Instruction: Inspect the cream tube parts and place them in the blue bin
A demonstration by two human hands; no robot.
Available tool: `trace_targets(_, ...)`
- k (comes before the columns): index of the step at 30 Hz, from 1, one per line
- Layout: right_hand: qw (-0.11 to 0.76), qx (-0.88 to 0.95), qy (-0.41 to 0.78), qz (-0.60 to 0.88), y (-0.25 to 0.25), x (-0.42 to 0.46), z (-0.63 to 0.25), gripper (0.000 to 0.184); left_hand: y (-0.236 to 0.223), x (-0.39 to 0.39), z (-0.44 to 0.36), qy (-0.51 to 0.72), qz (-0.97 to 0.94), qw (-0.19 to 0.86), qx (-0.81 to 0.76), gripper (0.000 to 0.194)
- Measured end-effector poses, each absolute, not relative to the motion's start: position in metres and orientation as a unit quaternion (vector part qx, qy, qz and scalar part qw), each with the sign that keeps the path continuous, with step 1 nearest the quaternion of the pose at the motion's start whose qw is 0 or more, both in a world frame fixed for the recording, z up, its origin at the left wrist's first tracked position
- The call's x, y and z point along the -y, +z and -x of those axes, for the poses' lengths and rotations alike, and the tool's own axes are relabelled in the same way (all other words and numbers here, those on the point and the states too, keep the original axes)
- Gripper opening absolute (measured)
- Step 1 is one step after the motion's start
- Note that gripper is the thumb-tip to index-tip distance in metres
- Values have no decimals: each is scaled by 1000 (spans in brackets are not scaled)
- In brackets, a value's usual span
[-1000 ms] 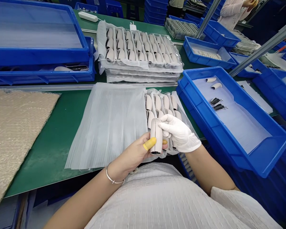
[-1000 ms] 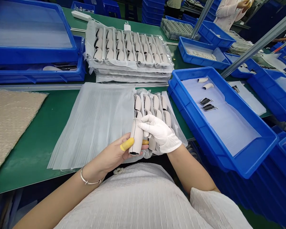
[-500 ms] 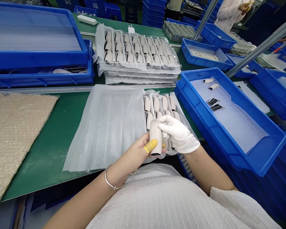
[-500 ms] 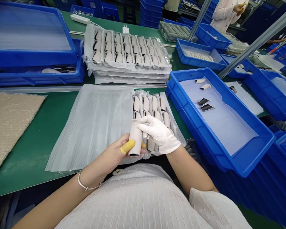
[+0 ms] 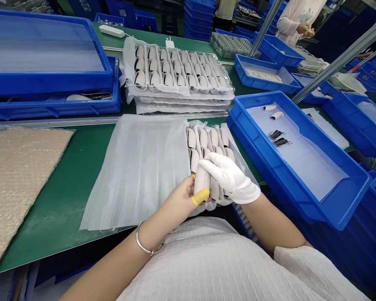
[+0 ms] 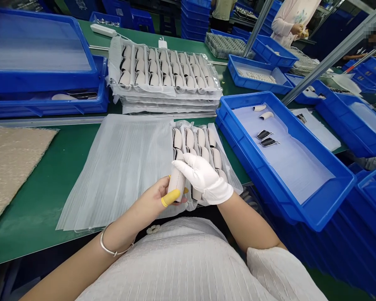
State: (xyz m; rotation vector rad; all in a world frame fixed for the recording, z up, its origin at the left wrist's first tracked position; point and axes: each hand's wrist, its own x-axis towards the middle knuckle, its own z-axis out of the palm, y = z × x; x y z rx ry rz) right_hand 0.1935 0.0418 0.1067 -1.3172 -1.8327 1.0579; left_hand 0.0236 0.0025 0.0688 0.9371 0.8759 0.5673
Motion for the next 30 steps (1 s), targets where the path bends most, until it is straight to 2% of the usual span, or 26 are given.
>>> trace_targets(5, 352, 684, 388, 508, 102, -40, -194, 41, 66, -1, -20, 219, -439, 756, -432, 35)
trace_targets(8, 376, 631, 448, 510, 100, -39, -194, 37, 65, -2, -19, 254, -409, 782, -395, 55)
trace_targets(11, 421, 535, 544, 490, 90, -38, -194, 36, 61, -1, -19, 284, -303, 861, -293, 74)
trace_targets(13, 448, 479, 601, 457, 81, -37, -193, 36, 56, 0, -21, 285, -216, 904, -234, 71)
trace_targets(17, 476, 412, 658, 414, 72, -32, -186, 36, 45, 6, -26, 277, -102, 937, -186, 46)
trace_targets(23, 500, 380, 666, 404, 69, -25, -178, 39, 42, 14, -32, 293, -40, 945, -136, 58)
trace_targets(28, 486, 479, 611, 401, 73, -28, -183, 38, 42, 11, -34, 329, -18, 936, -125, 54)
trace_targets(30, 470, 540, 555, 424, 80, -28, -185, 53, 40, 10, -33, 340, -19, 930, -139, 51)
